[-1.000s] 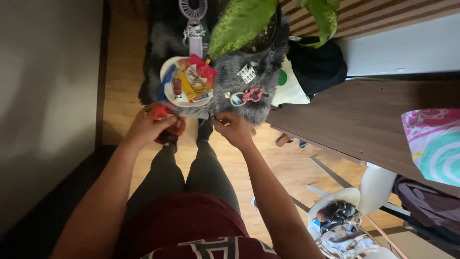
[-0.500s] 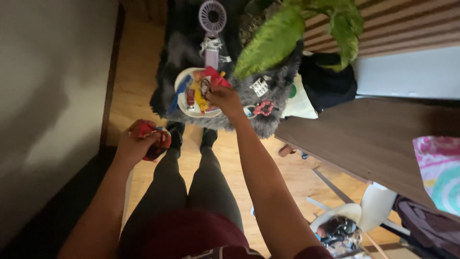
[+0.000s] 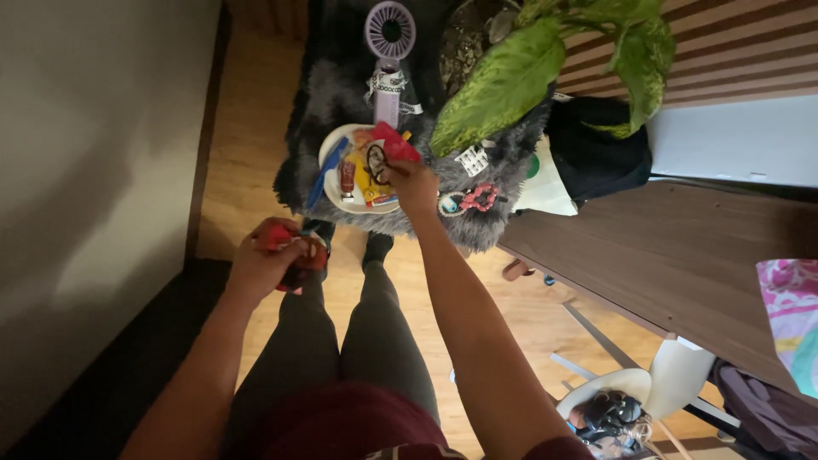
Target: The person organizes various small items, including hair accessories, a brush, and a yellow case, into a white bowl. They move around a cluttered room, picking up items from a desk and a chair, and placing them into the bowl before setting it down on a rug.
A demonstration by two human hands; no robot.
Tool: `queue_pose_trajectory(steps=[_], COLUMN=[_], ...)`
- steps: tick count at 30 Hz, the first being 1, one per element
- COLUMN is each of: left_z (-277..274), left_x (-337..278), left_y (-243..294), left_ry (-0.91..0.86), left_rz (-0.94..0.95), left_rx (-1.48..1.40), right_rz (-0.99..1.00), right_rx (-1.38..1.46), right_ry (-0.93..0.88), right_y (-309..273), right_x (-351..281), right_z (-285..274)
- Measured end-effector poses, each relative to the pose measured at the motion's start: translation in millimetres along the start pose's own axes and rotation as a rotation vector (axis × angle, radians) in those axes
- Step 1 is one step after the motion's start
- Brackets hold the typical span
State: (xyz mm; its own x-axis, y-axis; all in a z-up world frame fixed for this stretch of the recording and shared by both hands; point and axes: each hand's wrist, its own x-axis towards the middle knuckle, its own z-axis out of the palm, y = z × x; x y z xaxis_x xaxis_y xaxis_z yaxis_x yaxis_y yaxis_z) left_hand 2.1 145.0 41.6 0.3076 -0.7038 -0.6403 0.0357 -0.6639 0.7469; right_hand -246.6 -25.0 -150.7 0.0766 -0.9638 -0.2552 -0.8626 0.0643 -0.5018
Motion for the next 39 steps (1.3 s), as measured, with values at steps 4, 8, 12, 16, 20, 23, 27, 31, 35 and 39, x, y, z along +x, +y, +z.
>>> queue_pose_trajectory(steps=[4,8,12,16,20,23,27,31,35,39], left_z=[9,11,11,12,17,21,22,26,36,49], left_x=[3,7,18,13,6,5,6,12,13,27], left_y=[-2,-27,-61,-57,-45,-43,-46,-48,-50,-53], left_ry=[-0.009,0.003,0.019,0.034,0.023,0.032,0.045,0.049,0.035,-0.003], left_rz=[-0.048,-0.048,0.041,0.084,0.056,0.064,0.046,0.043,0.055,0.172], left_rx=[0.074,0.032,0.028,0.019,0.012,0.0,-0.069,-0.016,-0.038,0.052], right_rz=[0.047,0.053,0.083,0.035,0.089,0.122,0.218,0.211,-0.003,0.181], right_rx=[-0.028,-0.047,0.035,0.059,0.07,0.042,0.22,0.254,0.172,0.399], right_ry=[-0.014,0.012,0.017,0.038,0.072,0.106,0.33,0.382,0.405,0.208], right_y=[1,-14,-11,13,8,2,-21,-7,-22,-48], right_x=[9,12,12,17,15,15,6,22,-1,-35], right_z=[8,-7,-9,3,-7,-11,-28,4,6,-39])
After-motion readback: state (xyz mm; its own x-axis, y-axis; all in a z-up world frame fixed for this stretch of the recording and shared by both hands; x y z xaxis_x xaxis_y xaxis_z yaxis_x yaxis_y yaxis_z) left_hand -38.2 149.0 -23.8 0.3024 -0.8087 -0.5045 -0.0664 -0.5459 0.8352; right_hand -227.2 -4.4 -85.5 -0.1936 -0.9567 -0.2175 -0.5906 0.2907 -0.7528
